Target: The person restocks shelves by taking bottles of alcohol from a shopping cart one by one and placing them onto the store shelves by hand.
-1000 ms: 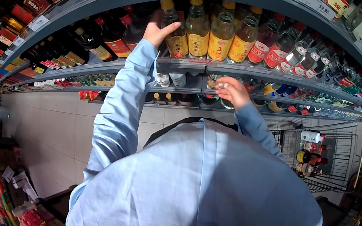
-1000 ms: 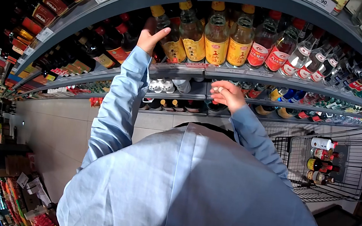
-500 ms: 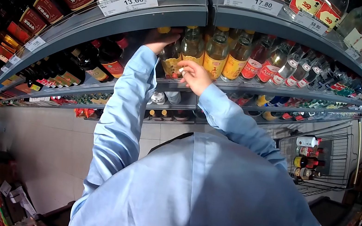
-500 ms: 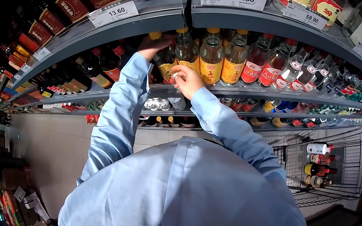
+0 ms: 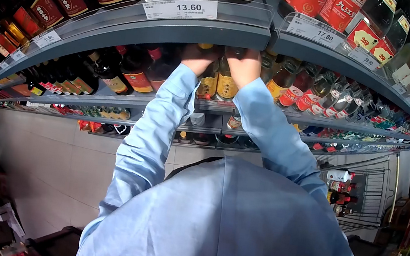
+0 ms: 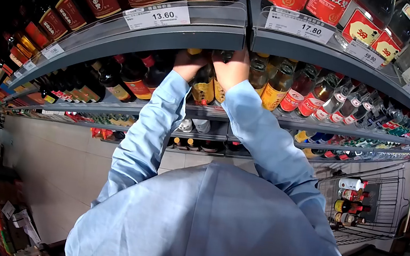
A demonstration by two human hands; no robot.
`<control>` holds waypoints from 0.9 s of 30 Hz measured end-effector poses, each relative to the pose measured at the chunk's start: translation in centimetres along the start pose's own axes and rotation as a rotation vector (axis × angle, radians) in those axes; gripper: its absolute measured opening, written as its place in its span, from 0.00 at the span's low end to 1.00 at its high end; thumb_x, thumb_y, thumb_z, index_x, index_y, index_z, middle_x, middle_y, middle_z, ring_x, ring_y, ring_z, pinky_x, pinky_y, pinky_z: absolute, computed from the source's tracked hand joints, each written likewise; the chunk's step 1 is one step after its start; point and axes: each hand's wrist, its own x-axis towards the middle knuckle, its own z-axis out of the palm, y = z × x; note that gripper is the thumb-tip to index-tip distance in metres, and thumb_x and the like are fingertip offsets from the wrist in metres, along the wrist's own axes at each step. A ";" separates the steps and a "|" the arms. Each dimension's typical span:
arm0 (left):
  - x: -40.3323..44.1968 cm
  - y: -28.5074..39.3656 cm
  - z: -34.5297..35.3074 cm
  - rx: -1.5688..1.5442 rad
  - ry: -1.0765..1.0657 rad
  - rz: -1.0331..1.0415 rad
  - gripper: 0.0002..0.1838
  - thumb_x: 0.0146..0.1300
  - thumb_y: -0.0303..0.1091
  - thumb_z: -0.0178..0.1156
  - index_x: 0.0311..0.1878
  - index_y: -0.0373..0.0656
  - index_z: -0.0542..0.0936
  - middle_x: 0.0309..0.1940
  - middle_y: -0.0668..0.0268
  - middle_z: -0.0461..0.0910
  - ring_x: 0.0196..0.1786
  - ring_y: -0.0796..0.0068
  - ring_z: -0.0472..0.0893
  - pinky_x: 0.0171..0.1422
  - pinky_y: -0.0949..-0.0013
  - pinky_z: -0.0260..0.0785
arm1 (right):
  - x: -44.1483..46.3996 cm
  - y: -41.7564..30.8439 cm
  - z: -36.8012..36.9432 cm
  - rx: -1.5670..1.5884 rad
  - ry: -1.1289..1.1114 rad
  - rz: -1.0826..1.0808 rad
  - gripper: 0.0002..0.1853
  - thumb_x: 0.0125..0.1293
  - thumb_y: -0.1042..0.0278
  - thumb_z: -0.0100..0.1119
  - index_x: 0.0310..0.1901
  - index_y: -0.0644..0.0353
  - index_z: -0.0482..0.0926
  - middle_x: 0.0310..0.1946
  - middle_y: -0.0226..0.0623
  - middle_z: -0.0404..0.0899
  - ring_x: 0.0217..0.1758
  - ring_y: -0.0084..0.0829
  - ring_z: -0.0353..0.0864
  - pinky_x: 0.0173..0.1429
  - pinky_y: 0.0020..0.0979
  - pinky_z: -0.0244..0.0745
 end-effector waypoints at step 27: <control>-6.0 5.2 -0.5 -0.001 -0.019 0.511 0.07 0.45 0.20 0.57 0.26 0.38 0.69 0.23 0.60 0.76 0.32 0.69 0.77 0.45 0.67 0.68 | -2.2 1.7 0.9 -0.158 -0.032 0.022 0.33 0.49 0.67 0.57 0.56 0.68 0.56 0.52 0.60 0.59 0.53 0.56 0.61 0.55 0.41 0.61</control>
